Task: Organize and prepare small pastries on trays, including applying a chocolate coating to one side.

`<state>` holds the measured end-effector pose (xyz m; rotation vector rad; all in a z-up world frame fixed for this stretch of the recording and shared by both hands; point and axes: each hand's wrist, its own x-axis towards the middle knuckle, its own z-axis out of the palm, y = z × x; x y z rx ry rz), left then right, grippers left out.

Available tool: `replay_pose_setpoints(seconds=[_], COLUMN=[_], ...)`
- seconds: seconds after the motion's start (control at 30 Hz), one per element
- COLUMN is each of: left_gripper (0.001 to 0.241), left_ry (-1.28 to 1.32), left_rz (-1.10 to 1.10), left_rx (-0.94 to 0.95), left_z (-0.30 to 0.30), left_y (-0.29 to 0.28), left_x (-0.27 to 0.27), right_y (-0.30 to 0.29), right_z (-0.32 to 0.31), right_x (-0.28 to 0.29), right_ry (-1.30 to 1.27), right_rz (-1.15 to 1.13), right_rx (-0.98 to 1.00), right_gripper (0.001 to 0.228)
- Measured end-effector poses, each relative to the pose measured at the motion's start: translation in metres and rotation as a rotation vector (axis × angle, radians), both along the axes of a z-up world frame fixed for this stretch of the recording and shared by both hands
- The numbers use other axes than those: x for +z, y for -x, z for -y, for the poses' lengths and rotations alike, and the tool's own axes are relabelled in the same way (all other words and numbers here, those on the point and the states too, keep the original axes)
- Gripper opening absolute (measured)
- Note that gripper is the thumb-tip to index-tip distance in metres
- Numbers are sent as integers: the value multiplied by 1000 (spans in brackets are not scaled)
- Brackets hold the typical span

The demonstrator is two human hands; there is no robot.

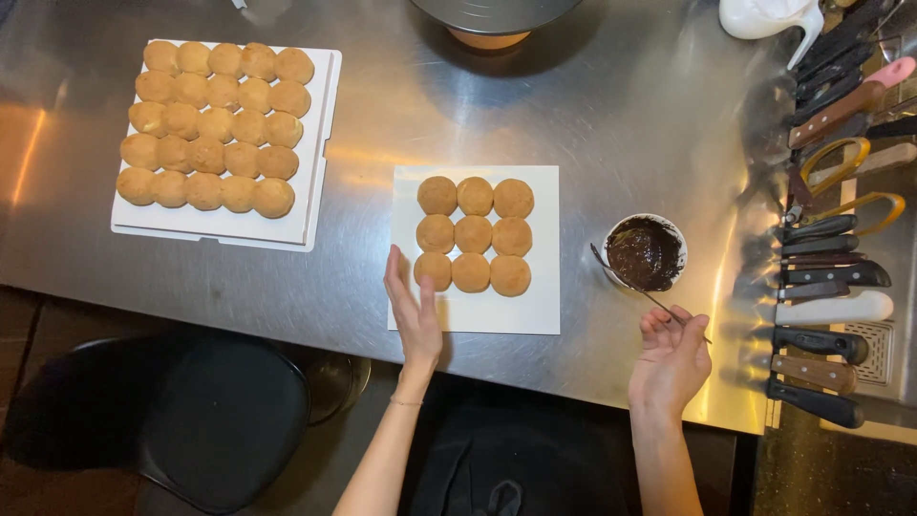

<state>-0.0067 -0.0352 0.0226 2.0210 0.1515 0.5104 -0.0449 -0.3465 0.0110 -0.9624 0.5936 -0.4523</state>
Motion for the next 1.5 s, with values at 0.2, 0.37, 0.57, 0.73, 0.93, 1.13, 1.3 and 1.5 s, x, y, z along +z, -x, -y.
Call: replay_pose_setpoints(seconds=[0.2,0.37,0.57,0.73,0.93,1.13,1.3,1.5], left_gripper=[63,66,83,92,88,68,75,40], left_ry=[417,94,-581,-715,-835,-713,-732,-526], left_rz=[-130,-78,-13,-121,-169,-19,-42,-6], left_rx=[-43,-13,-281,-250,-243,-95,-98,-78], left_z=[6,11,45,64,69,79,80,30], left_y=[-3,-1,-20,-34,-36,-39,-38,-56], left_x=[-23,5,13,5,6,3,29,55], right_y=[3,-5,-18,-12,-6,-6,-9,-2], right_z=[3,20,19,12,21,27,28,62], right_x=[-5,1,29,35,19,21,13,24], right_ry=[2,74,654,1047,881,1163,1020,686], right_rz=[-15,53,107,56,42,-3,9,-632], right_rx=[-42,-99,23,167,94,198,227,573], right_gripper=[46,43,33,27,26,22,19,27])
